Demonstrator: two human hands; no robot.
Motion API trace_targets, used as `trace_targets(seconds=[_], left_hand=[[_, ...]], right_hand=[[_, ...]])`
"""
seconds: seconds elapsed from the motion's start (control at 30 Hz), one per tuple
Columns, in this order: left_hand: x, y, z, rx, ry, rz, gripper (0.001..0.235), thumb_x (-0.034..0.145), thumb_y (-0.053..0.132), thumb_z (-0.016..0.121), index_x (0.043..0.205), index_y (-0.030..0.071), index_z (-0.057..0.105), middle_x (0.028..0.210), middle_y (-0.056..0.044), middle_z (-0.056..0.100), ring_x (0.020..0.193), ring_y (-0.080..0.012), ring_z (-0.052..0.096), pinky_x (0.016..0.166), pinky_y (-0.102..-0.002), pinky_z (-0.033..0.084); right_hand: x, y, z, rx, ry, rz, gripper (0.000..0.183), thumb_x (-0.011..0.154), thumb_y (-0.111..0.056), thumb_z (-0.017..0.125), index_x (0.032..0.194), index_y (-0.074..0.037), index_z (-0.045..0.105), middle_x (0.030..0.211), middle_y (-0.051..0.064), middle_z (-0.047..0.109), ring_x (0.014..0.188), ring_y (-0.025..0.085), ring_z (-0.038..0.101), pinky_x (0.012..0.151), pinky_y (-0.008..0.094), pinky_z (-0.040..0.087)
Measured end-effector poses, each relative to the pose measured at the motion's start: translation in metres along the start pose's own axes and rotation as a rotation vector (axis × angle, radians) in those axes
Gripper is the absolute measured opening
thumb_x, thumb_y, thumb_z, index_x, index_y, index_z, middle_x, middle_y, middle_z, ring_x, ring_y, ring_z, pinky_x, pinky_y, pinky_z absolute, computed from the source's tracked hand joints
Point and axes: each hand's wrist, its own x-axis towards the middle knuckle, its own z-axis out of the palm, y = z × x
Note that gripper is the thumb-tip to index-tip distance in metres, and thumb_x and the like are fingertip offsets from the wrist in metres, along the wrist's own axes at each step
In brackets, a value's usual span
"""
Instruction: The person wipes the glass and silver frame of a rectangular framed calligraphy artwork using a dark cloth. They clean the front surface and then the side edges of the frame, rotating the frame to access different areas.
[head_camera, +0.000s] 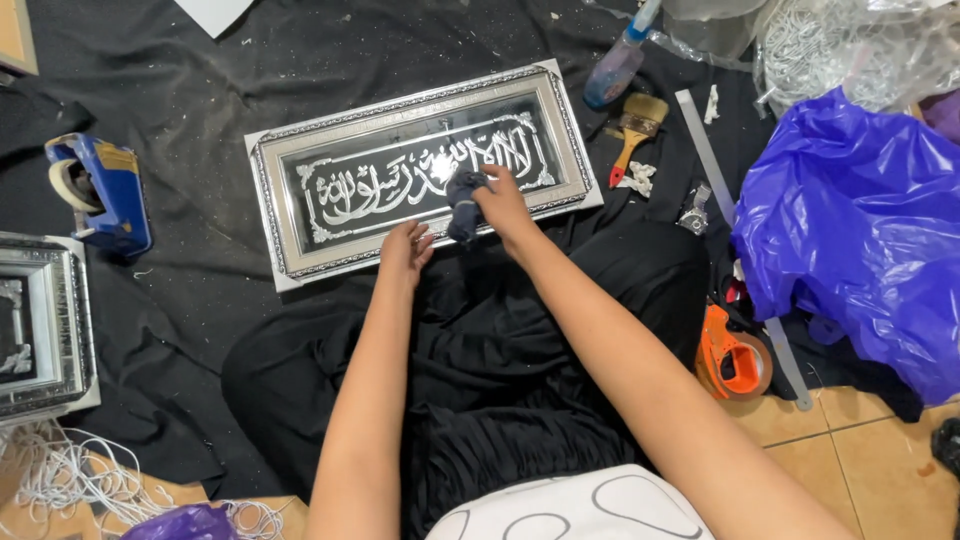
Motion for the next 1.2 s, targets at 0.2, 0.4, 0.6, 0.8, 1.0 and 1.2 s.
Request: trace_targets(seconds=[0.2, 0.4, 0.6, 0.8, 1.0, 1.2], left_hand=[[0.019, -0.057, -0.012, -0.194, 0.062, -0.129, 0.059, 0.100, 0.029, 0.057, 0.152, 0.008, 0.040, 0.153, -0.012, 0.049, 0.131, -0.0316, 0.059, 0.103, -0.044, 0.051], [0.012, -0.090, -0.038, -0.220, 0.213, -0.191, 0.065, 0.096, 0.024, 0.064, 0.152, 0.004, 0.040, 0.152, -0.018, 0.048, 0.134, -0.0360, 0.055, 0.109, -0.051, 0.048], [-0.025, -0.047, 0.010, -0.147, 0.069, -0.171, 0.061, 0.104, 0.027, 0.053, 0.155, 0.000, 0.034, 0.160, -0.020, 0.040, 0.141, -0.0372, 0.047, 0.112, -0.050, 0.043], [-0.015, -0.049, 0.008, -0.177, 0.107, -0.153, 0.066, 0.102, 0.031, 0.057, 0.154, 0.001, 0.031, 0.155, -0.021, 0.042, 0.135, -0.0347, 0.053, 0.105, -0.046, 0.047], [-0.004, -0.063, 0.009, -0.125, 0.103, -0.158, 0.052, 0.101, 0.033, 0.057, 0.142, 0.008, 0.038, 0.140, -0.016, 0.054, 0.120, -0.0298, 0.060, 0.093, -0.040, 0.052], [-0.001, -0.068, 0.011, -0.106, 0.120, -0.165, 0.050, 0.100, 0.034, 0.058, 0.140, 0.011, 0.040, 0.137, -0.014, 0.059, 0.116, -0.0288, 0.064, 0.088, -0.039, 0.054]], right_hand=[[0.059, 0.083, 0.012, -0.171, -0.037, -0.015, 0.045, 0.088, -0.021, 0.060, 0.131, -0.018, 0.070, 0.125, 0.021, 0.069, 0.126, 0.039, 0.061, 0.105, 0.050, 0.049], [0.053, 0.069, 0.001, -0.295, 0.077, -0.173, 0.040, 0.092, -0.016, 0.056, 0.129, -0.018, 0.068, 0.124, 0.021, 0.069, 0.118, 0.042, 0.066, 0.098, 0.053, 0.054], [0.128, 0.103, -0.029, -0.805, 0.510, -0.792, 0.034, 0.084, -0.003, 0.075, 0.117, -0.003, 0.073, 0.132, 0.024, 0.060, 0.122, 0.045, 0.055, 0.097, 0.059, 0.052], [0.116, 0.083, 0.020, -0.890, 0.008, -0.299, 0.041, 0.103, -0.006, 0.058, 0.142, 0.010, 0.055, 0.142, 0.040, 0.049, 0.137, 0.054, 0.047, 0.108, 0.065, 0.044], [0.136, 0.161, 0.070, -0.963, -0.056, -1.086, 0.039, 0.091, -0.013, 0.063, 0.129, -0.019, 0.067, 0.107, 0.010, 0.070, 0.097, 0.030, 0.067, 0.078, 0.042, 0.055], [0.158, 0.141, -0.011, -0.942, 0.022, -0.515, 0.051, 0.091, -0.006, 0.072, 0.140, -0.021, 0.066, 0.145, 0.010, 0.060, 0.133, 0.031, 0.058, 0.105, 0.045, 0.050]])
